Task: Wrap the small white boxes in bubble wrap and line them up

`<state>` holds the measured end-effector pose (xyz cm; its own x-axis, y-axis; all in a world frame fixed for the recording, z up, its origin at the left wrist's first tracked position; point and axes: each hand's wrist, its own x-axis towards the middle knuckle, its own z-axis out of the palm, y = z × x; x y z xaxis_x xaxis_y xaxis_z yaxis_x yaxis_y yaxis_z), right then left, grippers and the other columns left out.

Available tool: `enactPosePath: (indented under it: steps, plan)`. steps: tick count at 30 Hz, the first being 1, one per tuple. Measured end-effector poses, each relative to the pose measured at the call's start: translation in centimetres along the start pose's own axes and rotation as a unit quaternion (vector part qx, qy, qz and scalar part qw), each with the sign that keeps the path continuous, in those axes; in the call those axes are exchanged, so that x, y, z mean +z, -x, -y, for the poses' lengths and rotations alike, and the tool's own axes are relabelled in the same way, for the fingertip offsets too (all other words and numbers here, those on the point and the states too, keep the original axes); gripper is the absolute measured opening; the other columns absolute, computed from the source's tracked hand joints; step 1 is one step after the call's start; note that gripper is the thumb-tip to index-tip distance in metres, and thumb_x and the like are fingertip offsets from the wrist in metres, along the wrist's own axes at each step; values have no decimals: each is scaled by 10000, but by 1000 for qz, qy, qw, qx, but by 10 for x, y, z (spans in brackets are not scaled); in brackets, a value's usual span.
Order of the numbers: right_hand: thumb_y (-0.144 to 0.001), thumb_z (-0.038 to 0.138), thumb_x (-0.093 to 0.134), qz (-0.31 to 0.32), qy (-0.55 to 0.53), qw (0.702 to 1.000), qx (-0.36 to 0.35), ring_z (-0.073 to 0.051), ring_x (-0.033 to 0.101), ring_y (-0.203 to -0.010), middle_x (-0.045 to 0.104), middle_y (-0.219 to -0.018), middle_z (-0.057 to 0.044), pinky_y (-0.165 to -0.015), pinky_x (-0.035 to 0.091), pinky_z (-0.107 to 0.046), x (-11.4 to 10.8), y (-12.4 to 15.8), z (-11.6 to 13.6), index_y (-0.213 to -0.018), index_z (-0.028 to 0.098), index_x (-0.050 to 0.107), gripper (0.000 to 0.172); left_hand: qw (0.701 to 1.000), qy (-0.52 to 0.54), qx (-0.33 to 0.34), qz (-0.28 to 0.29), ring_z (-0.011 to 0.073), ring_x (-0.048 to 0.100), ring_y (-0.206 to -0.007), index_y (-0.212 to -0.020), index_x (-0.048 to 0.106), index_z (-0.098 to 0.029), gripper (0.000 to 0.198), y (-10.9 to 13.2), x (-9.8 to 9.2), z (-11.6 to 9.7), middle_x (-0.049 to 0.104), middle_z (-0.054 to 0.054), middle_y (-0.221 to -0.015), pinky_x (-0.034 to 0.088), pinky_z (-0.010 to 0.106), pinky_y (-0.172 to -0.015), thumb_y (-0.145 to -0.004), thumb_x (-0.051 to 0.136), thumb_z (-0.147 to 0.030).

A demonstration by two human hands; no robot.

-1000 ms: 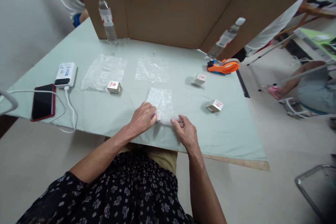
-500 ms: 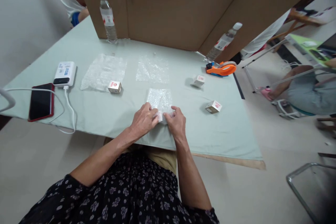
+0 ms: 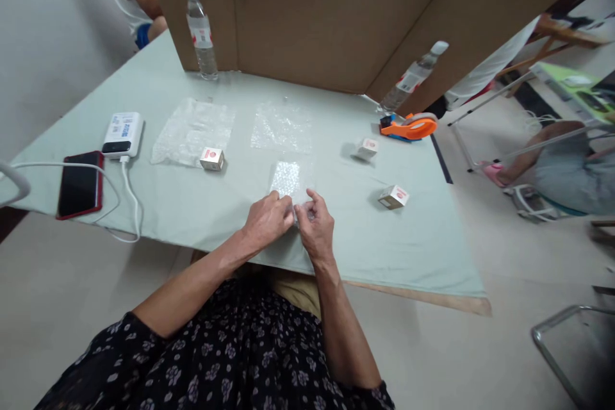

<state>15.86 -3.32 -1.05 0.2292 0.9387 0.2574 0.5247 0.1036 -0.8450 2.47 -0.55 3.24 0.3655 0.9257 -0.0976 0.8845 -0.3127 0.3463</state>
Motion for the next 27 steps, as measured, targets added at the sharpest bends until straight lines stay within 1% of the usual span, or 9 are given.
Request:
enactPosePath:
  steps: [4, 7, 9, 15, 17, 19, 22, 25, 27]
  plan:
    - [-890, 340, 564, 40, 18, 998, -42, -186, 637, -815, 692, -907, -39, -833, 522, -374, -5, 2, -6, -1385, 193, 503, 520, 1000, 6, -4, 5, 225, 642, -916, -1026, 660, -203, 211, -1, 1, 0, 632, 77, -1004, 485, 296, -733, -921, 499, -290]
    - [-871, 323, 589, 64, 5, 997, -46, -200, 643, -865, 721, -1002, -64, -855, 536, -408, -15, 8, -8, -1455, 198, 431, 618, 1000, 17, -9, 2, 219, 636, -934, -1046, 651, -197, 206, -1, 4, -1, 626, 79, -1027, 486, 290, -750, -910, 517, -276]
    - [-866, 299, 598, 67, -30, 997, -39, -201, 659, -910, 731, -1053, -76, -887, 544, -418, -19, 16, -8, -1455, 198, 433, 619, 1000, 25, -13, -4, 214, 635, -933, -1059, 645, -194, 209, 0, 7, -1, 620, 79, -1035, 486, 287, -758, -906, 516, -253]
    - [-887, 289, 609, -14, -180, 982, 53, -210, 701, -1017, 737, -1140, -115, -983, 540, -437, -7, 42, -7, -1314, 174, 582, 443, 999, 37, -18, -5, 215, 633, -946, -1076, 639, -186, 218, 1, 8, 0, 611, 86, -1047, 487, 290, -788, -911, 518, -261]
    - [-905, 280, 591, -20, -192, 980, 56, -215, 698, -1054, 730, -1163, -123, -997, 535, -439, -1, 46, -5, -1307, 168, 589, 417, 999, 38, -19, 0, 216, 632, -959, -1087, 636, -185, 223, 1, 7, -1, 611, 87, -1057, 487, 290, -796, -911, 516, -251]
    - [-926, 257, 561, -22, -153, 988, 30, -208, 692, -1065, 729, -1165, -115, -993, 537, -429, 1, 47, -2, -1305, 180, 595, 389, 999, 39, -17, 0, 218, 631, -963, -1095, 634, -184, 230, 2, 7, -1, 613, 88, -1064, 487, 294, -799, -911, 507, -237]
    - [-937, 230, 546, -43, -41, 997, -46, -202, 683, -1040, 739, -1122, -93, -952, 547, -414, 1, 46, 1, -1291, 207, 616, 361, 999, 48, -13, -2, 217, 627, -954, -1084, 635, -178, 230, 3, 7, 0, 613, 92, -1054, 486, 300, -806, -909, 490, -213]
    - [-937, 220, 552, -68, 40, 991, -107, -207, 679, -993, 752, -1060, -83, -908, 544, -409, 1, 43, -1, -1235, 217, 657, 315, 997, 78, 4, 7, 203, 617, -912, -1030, 641, -183, 195, 4, 5, 4, 607, 74, -983, 485, 294, -808, -896, 503, -215]
    - [-941, 226, 555, -91, 58, 988, -115, -203, 683, -945, 761, -1014, -76, -880, 537, -400, 4, 41, -3, -1172, 216, 688, 267, 995, 99, 21, 13, 191, 606, -868, -1000, 641, -184, 174, 5, 3, 6, 595, 61, -938, 485, 289, -797, -897, 511, -237]
